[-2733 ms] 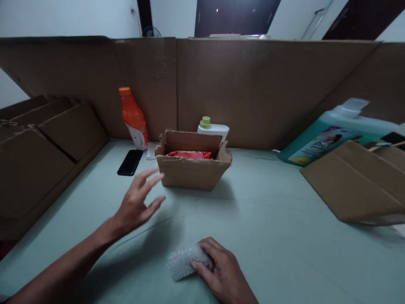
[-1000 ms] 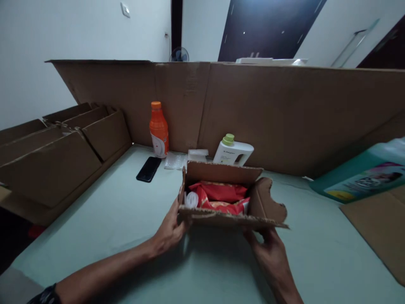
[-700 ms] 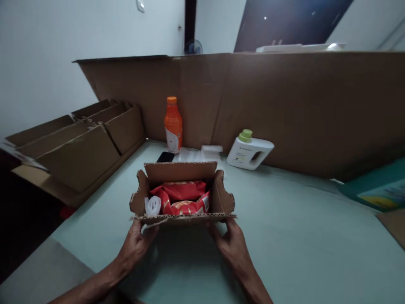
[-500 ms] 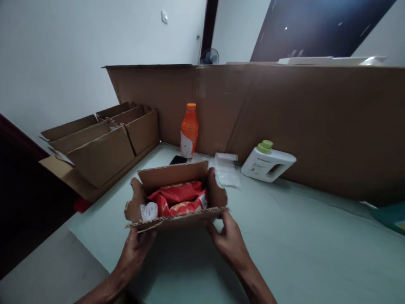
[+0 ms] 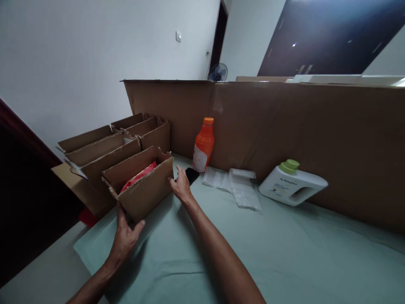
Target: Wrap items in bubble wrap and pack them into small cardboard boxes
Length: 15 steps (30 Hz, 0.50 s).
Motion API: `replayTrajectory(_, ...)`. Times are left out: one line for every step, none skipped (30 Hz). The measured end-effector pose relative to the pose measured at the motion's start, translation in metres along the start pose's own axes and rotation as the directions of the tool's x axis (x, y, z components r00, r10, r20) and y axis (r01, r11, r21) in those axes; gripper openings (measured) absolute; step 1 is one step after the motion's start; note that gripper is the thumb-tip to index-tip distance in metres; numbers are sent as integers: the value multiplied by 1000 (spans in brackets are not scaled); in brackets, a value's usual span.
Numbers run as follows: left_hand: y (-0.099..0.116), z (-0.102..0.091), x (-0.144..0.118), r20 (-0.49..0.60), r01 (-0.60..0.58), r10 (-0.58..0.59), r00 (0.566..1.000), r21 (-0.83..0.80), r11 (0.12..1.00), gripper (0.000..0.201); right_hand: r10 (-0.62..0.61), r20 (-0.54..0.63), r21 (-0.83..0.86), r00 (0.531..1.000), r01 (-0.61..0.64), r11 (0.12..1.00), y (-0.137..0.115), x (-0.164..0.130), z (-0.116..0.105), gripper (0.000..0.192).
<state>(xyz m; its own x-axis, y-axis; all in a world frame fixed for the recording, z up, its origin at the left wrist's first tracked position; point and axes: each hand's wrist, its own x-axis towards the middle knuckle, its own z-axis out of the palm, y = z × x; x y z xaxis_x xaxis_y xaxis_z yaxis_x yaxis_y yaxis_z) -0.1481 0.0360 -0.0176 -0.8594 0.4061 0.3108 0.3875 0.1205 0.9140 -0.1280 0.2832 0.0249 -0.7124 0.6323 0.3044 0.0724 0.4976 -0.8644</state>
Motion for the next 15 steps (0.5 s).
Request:
replayTrajectory(-2,-1,5,-7,4,-4,1000,2,1000,99,8,-15,7,1000,-8,1000,1,0,6,58)
replayTrajectory(-4,-3,8,-6,16,-16,1000,0,1000,98,12,-23,15,1000,-12,1000,1,-1,13,53)
replayTrajectory(-6,-6,9,-3,31,-31,1000,-4,1000,97,13,-28,22,1000,-13,1000,1,-3,19,49)
replayTrajectory(-9,-11,7,-1,45,-45,999,-9,999,96,12,-32,27,999,-11,1000,1,-6,24,45)
replayTrajectory(-11,-15,3,-5,62,-62,998,-6,998,95,8,-38,31,999,-7,999,1,-9,29,44)
replayTrajectory(-13,-19,-3,-9,75,-75,997,4,997,94,3,-42,35,999,-1,999,1,-12,33,44)
replayTrajectory(-15,-22,-10,-11,82,-82,997,18,996,94,-4,-44,40,999,6,999,1,-14,36,44)
replayTrajectory(-17,-24,-16,-13,81,-81,997,33,996,95,-13,-43,44,999,15,999,2,-14,38,45)
replayTrajectory(-17,-23,-21,-10,73,-73,997,51,996,95,-20,-40,46,999,22,999,4,-13,39,47)
replayTrajectory(-17,-21,-23,-3,59,-59,998,65,996,95,-26,-36,46,999,27,999,6,-9,39,49)
replayTrajectory(-16,-16,-23,6,40,-41,999,75,996,94,-29,-31,43,999,30,999,8,-3,37,51)
replayTrajectory(-15,-9,-19,17,22,-23,1000,82,996,94,-30,-27,36,999,31,999,11,5,35,53)
replayTrajectory(-13,-1,-13,29,4,-7,1000,87,996,94,-30,-24,24,999,30,999,14,14,33,55)
replayTrajectory(-12,8,-5,44,-10,6,999,88,996,94,-29,-24,7,999,30,1000,17,23,30,58)
replayTrajectory(-10,18,5,63,-17,11,998,86,996,94,-30,-25,-15,999,29,999,20,32,27,60)
